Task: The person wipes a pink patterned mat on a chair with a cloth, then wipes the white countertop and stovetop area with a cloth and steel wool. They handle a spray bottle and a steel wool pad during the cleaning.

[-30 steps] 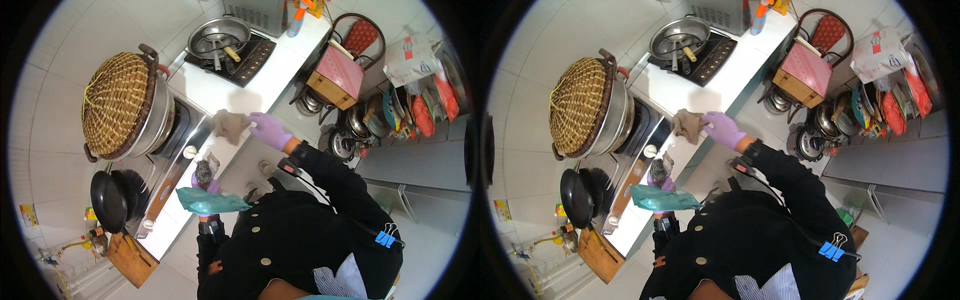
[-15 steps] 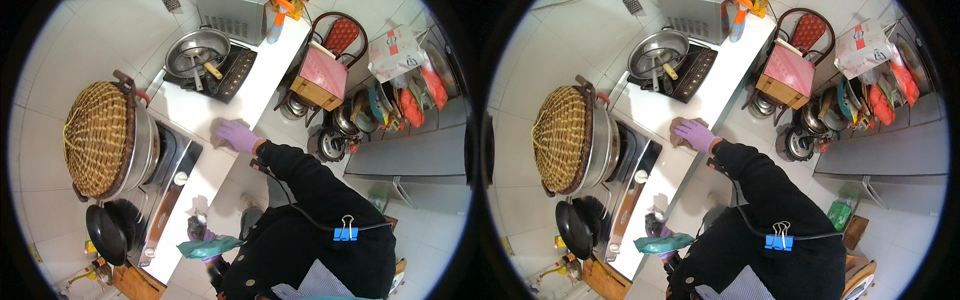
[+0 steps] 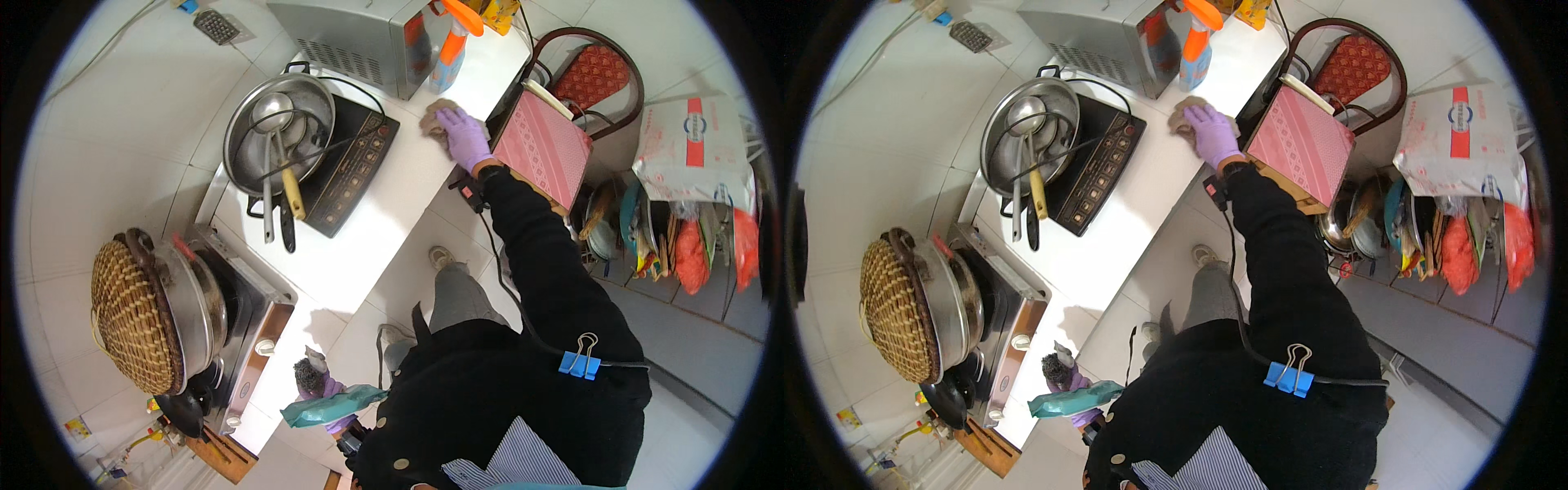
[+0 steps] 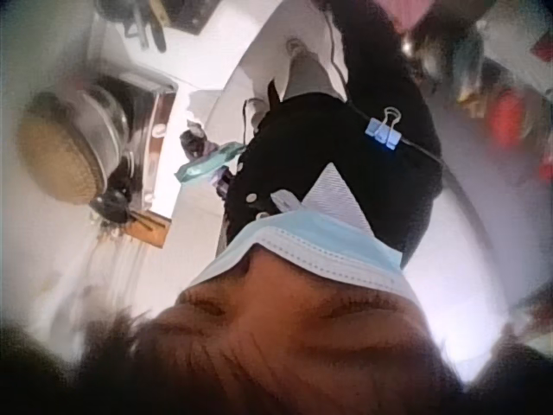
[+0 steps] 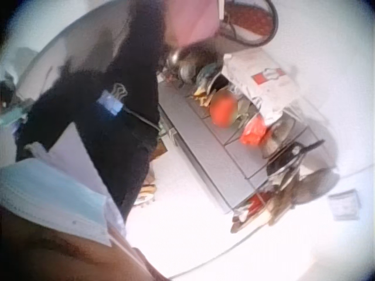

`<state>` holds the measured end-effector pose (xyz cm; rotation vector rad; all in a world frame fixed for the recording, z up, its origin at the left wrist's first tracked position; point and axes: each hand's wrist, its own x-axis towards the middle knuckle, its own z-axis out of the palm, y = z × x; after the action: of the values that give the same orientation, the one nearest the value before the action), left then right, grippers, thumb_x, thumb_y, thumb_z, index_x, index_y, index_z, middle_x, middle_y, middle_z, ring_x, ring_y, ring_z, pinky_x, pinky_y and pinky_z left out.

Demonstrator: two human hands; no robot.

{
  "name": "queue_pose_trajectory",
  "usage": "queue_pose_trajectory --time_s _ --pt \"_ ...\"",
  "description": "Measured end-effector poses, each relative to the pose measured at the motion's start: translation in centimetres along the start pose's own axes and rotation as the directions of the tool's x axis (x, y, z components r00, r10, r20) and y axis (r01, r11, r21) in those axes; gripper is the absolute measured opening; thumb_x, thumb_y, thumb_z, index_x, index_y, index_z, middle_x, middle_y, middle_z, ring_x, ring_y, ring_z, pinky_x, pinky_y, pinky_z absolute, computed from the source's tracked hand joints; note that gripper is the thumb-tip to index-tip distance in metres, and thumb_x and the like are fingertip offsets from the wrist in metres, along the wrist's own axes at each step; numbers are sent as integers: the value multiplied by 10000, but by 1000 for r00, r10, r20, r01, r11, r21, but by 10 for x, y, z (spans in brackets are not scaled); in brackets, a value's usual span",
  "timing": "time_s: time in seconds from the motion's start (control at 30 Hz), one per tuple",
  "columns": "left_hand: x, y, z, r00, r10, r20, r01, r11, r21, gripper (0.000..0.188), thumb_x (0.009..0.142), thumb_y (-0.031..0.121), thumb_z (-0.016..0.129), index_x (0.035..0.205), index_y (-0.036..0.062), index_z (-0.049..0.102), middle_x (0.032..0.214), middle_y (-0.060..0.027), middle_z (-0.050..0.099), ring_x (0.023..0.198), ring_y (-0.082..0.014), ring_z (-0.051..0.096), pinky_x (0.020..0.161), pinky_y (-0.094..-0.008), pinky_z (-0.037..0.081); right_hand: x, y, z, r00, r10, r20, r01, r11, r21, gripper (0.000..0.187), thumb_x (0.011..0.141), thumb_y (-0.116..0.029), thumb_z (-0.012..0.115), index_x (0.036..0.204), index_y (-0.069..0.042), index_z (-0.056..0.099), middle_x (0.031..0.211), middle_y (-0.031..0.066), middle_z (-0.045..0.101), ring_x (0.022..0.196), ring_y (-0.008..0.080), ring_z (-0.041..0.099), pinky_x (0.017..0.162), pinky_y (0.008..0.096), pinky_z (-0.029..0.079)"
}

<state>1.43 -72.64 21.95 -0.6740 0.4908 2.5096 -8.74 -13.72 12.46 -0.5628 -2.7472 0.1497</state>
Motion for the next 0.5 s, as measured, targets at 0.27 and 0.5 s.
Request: queue_pose_trajectory --time_s 0.27,0.5 --pt "38 -62 55 988 -52 145 31 990 139 590 978 506 522 1413 107 511 1320 -153 606 525 -113 437 496 -260 364 -50 -80 -6 934 -356 -27 355 919 170 316 850 -137 579 1145 -228 645 1124 55 642 966 257 647 773 461 523" --pt "64 -73 85 977 154 151 -194 933 304 550 1005 428 493 1482 161 424 1426 -195 512 550 -98 433 510 -245 382 -14 59 -14 973 -153 172 147 988 47 427 836 -99 597 1232 -254 635 1235 54 644 1034 284 653 785 470 496"
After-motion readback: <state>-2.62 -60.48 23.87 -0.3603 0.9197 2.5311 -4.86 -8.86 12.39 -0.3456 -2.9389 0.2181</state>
